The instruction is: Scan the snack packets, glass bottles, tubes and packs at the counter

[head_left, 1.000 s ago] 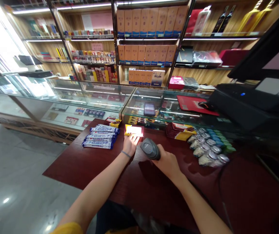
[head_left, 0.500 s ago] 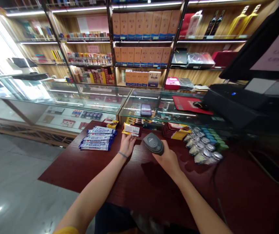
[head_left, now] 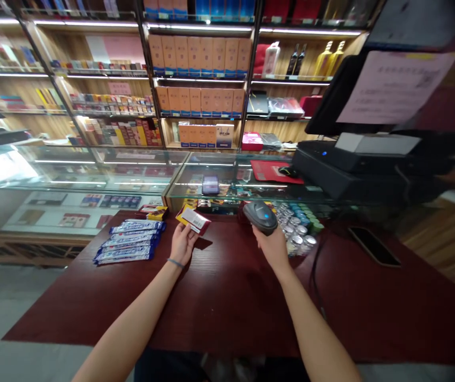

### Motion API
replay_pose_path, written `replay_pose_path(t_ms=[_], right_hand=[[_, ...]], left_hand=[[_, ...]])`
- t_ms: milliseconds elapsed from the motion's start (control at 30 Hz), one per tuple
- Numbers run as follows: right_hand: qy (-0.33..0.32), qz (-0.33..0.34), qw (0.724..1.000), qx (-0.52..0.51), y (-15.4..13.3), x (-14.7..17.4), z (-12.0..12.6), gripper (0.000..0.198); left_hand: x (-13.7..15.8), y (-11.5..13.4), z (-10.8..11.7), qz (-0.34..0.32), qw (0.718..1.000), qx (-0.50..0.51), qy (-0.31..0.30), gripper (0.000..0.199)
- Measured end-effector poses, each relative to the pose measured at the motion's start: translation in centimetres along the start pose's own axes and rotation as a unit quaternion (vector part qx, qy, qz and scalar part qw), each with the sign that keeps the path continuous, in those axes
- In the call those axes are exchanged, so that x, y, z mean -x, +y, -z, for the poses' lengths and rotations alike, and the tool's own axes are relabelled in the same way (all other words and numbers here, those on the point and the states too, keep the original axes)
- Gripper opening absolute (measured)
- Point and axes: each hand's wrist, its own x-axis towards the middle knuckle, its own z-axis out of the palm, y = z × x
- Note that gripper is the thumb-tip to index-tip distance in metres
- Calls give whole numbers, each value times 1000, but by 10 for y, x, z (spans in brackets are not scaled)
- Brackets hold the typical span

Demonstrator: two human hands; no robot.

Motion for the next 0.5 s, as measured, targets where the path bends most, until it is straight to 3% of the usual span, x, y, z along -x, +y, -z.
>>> replay_pose_path(t_ms=[333, 500], right_hand=[[99, -104, 978, -149, 17, -25, 55, 25], [104, -106, 963, -223, 24, -31, 71, 24]], left_hand=[[2, 3, -5, -19, 999, -44, 19, 34], [-5, -1, -29, -68, 989, -128, 4, 43]])
